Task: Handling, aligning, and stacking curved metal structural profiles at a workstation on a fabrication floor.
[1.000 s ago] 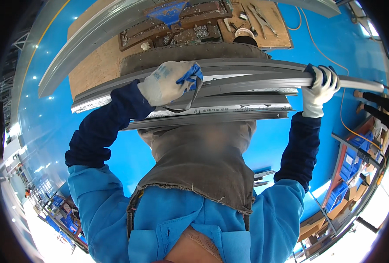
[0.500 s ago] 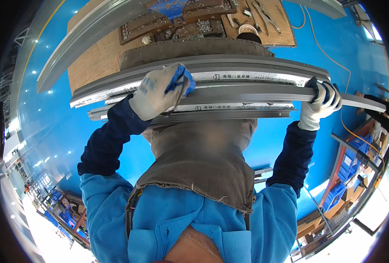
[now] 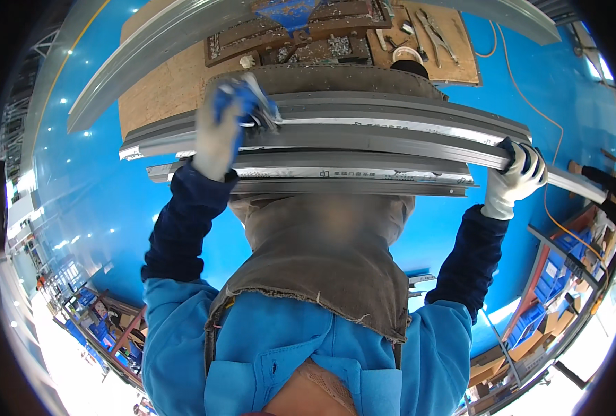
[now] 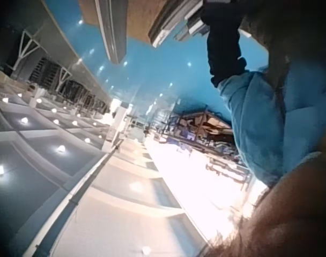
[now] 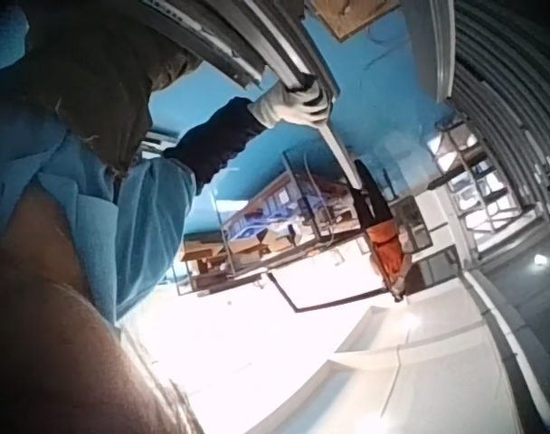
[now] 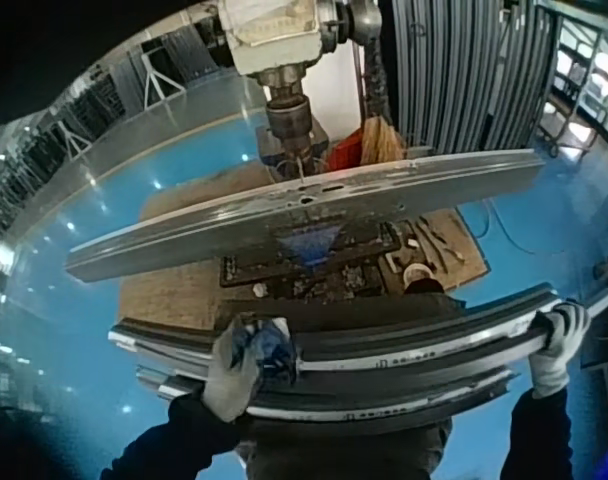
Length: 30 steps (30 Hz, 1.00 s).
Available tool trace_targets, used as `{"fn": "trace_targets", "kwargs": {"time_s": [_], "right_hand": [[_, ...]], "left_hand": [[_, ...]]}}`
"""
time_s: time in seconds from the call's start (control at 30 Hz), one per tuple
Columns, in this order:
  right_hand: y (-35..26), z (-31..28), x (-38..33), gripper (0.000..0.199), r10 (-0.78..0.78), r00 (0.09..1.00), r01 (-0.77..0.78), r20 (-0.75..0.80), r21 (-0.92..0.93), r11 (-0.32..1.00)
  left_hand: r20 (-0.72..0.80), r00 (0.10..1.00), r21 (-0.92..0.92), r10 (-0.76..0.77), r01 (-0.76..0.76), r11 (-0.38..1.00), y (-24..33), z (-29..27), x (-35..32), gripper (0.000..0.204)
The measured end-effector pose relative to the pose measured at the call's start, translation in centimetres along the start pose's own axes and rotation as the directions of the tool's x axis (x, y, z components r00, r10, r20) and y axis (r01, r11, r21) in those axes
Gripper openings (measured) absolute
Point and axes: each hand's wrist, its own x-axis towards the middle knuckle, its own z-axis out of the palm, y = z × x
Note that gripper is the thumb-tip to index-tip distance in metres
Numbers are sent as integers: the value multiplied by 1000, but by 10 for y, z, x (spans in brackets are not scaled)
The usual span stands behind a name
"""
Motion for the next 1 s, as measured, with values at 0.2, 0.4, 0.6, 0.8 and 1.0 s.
{"fn": "trace_targets", "kwargs": {"time_s": [0.2,0.4,0.6,0.8,1.0], "right_hand": [[-4,9,-17,40,17,966,-25,258,28,999],[-29,3,-8,42,-41,859,-50,510,164,985],[-25,-5,-21,42,-87,810,-81,580,258,963],[11,12,-54,44,-104,762,-105,639,281,954],[59,7,-76,38,-55,847,-152,529,340,928]], "left_hand": [[-142,962,-744,234,-260,615,-32,-179,-15,14],[-374,890,-538,261,-437,721,12,-316,-53,17],[-464,834,-300,298,-464,833,38,-464,-77,17],[-559,741,51,371,-416,908,126,-594,-110,17],[-628,641,314,442,-311,897,152,-562,-108,18]]}}
